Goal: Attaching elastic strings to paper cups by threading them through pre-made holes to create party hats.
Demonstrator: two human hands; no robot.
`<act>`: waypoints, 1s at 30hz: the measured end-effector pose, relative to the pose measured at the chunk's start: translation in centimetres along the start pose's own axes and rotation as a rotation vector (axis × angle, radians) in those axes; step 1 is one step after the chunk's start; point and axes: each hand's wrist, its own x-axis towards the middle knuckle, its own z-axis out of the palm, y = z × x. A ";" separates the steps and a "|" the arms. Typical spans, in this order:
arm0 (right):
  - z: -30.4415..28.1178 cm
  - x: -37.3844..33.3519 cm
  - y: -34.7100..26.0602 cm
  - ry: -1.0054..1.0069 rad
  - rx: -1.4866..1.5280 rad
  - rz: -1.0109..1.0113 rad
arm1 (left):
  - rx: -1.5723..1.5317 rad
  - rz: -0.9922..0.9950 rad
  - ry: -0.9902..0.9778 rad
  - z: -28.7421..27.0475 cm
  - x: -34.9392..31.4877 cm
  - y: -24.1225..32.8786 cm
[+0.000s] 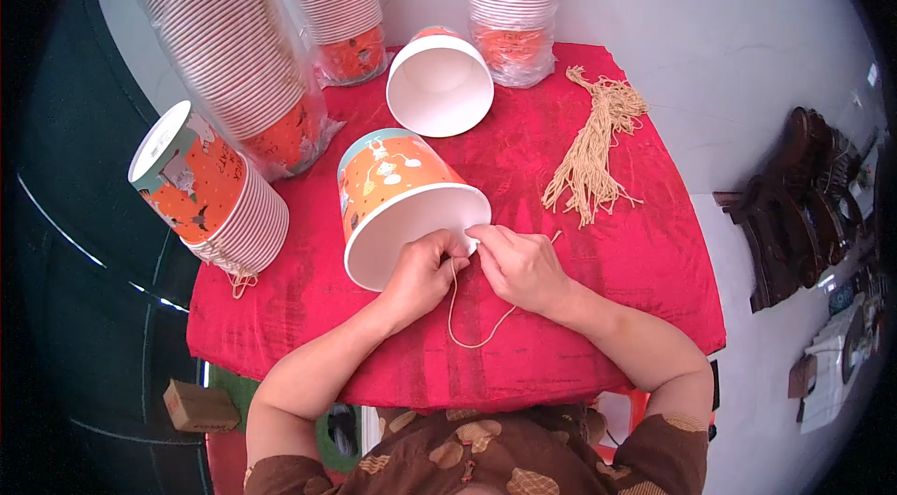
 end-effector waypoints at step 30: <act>1.2 -0.2 1.3 -0.125 0.301 0.236 | -0.205 -0.245 -0.012 -0.6 0.6 -0.1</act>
